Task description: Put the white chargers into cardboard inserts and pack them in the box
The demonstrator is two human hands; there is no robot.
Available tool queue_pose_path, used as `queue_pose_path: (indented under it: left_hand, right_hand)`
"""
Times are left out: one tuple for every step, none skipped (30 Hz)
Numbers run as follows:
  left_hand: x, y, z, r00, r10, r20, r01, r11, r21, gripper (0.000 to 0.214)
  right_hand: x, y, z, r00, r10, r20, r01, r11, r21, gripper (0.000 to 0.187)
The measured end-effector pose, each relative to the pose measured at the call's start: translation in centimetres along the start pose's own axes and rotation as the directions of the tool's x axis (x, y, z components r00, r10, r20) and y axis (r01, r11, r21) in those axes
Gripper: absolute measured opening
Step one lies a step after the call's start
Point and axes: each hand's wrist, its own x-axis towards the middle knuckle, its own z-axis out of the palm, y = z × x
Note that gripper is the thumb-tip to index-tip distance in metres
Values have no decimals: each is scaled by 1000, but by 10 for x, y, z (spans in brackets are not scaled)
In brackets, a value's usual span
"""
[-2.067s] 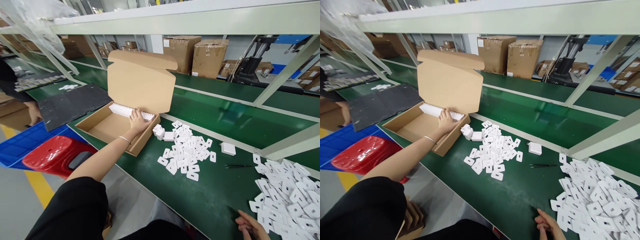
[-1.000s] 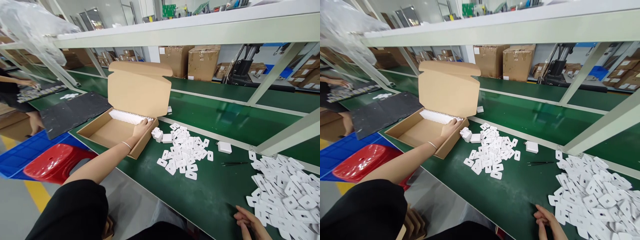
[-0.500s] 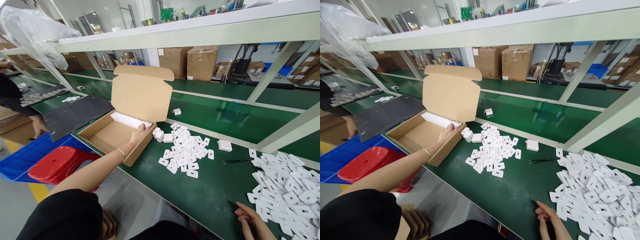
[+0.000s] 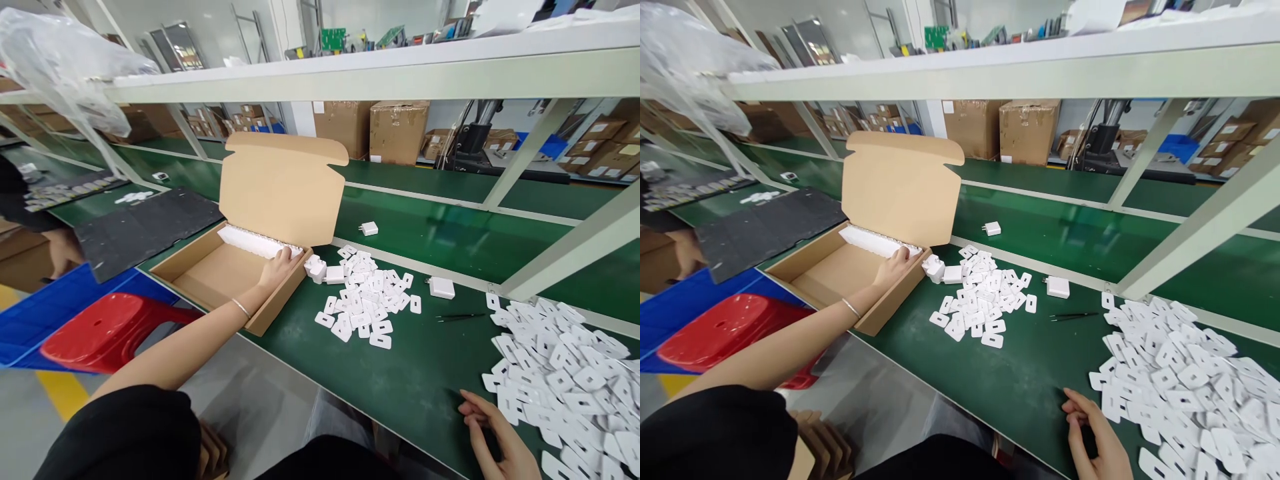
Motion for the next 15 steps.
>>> queue_pose_path:
  left_hand:
    - [-1,2,-1,1000,1,-2,-1,1000,5,59]
    - [-3,4,-1,1000,2,-5,-2,1000,10,58]
    - [-5,7,-2,1000,6,-8,-5,1000,14,58]
    - [-7,10,-3,1000,9,-10,-9,1000,19,57]
    - [-9,12,-4,1000,15,-10,-15,1000,27,57]
    - [-10,13,-5,1000,27,-6,-27,999,35,56]
    - [-11,12,-7,999,52,5,-52,998,36,56]
    - [-11,10,-9,996,89,21,-89,996,31,56]
    - [-10,6,-12,990,133,39,-134,991,22,55]
    - [-9,1,-16,983,178,55,-178,984,4,54]
    - [-7,-5,-20,975,212,59,-211,977,-23,53]
    - [-5,-10,-25,974,222,44,-220,974,-52,50]
    - [-4,-15,-30,980,201,2,-201,976,-87,48]
    - [-3,-17,-37,986,156,-66,-163,979,-124,46]
    - [-3,-17,-45,983,93,-156,-120,978,-170,43]
  right_hand:
    - [0,0,1,1000,8,-3,-8,1000,11,40]
    - [0,-1,2,1000,12,-9,-12,1000,21,40]
    - [0,-3,3,1000,10,-16,-9,1000,29,41]
    - [0,-6,4,1000,-4,-24,5,999,35,41]
    - [1,-9,4,999,-26,-27,27,999,37,40]
    - [1,-12,4,998,-54,-31,55,998,38,39]
    - [1,-16,4,996,-79,-37,81,996,39,37]
    - [1,-19,3,994,-97,-41,99,994,43,36]
    - [1,-22,2,994,-104,-40,106,993,48,35]
    - [0,-24,2,994,-105,-39,107,993,56,34]
    - [-1,-26,1,993,-107,-40,110,992,64,33]
    - [-3,-26,1,991,-120,-54,123,990,67,31]
    - [-5,-26,1,985,-142,-93,148,988,52,29]
    - [-7,-26,2,970,-177,-167,182,983,14,26]
    - [-9,-25,2,938,-219,-270,213,976,-51,24]
